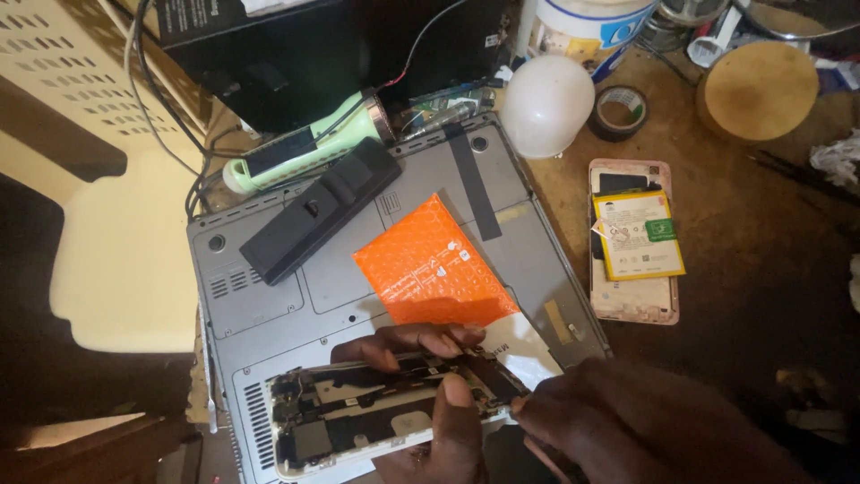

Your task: Using a small tool to disassemble and manipulate internal components of a mobile phone on a repair bench.

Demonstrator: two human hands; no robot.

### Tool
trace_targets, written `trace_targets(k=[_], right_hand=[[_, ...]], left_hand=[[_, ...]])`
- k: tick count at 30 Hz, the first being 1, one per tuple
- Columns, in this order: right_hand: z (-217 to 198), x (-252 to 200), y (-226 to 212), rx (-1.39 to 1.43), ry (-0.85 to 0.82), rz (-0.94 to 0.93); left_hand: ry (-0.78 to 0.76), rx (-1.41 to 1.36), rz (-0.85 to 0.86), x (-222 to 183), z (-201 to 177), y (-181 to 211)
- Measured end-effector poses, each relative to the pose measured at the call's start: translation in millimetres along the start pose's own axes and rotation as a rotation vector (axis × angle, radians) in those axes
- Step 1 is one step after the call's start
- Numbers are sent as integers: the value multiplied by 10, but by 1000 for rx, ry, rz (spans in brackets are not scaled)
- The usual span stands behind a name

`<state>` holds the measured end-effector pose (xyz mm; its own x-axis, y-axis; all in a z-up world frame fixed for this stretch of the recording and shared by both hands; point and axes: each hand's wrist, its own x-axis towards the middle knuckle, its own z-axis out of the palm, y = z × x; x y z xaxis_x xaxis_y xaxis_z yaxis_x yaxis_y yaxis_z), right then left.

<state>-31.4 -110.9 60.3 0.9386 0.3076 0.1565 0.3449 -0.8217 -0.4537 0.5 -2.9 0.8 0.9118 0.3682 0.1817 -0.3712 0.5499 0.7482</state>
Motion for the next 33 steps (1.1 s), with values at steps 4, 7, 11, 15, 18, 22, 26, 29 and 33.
trace_targets(k=[4,7,11,15,18,22,26,29,33], right_hand=[[67,-31,-127,-185,261,105],[124,-86,-29,-91,156,227],[219,-200,165,349,-225,639],[112,-38,56,-118,-131,333],[132,-65,136,-297,244,3],[195,-174,360,-34,-320,157],[225,-186,10,-179,76,291],[212,-136,-27,-176,10,413],[170,-54,-170,-283,137,318]], left_hand=[[-6,45,20,8,-26,-9],[-6,71,32,7,-42,-7],[20,73,42,0,-53,-21],[15,140,39,25,-13,45],[26,79,58,3,-30,7],[21,99,68,12,-29,-10],[-1,63,74,12,-69,-36],[51,118,59,11,-19,6],[4,141,45,13,-62,2]])
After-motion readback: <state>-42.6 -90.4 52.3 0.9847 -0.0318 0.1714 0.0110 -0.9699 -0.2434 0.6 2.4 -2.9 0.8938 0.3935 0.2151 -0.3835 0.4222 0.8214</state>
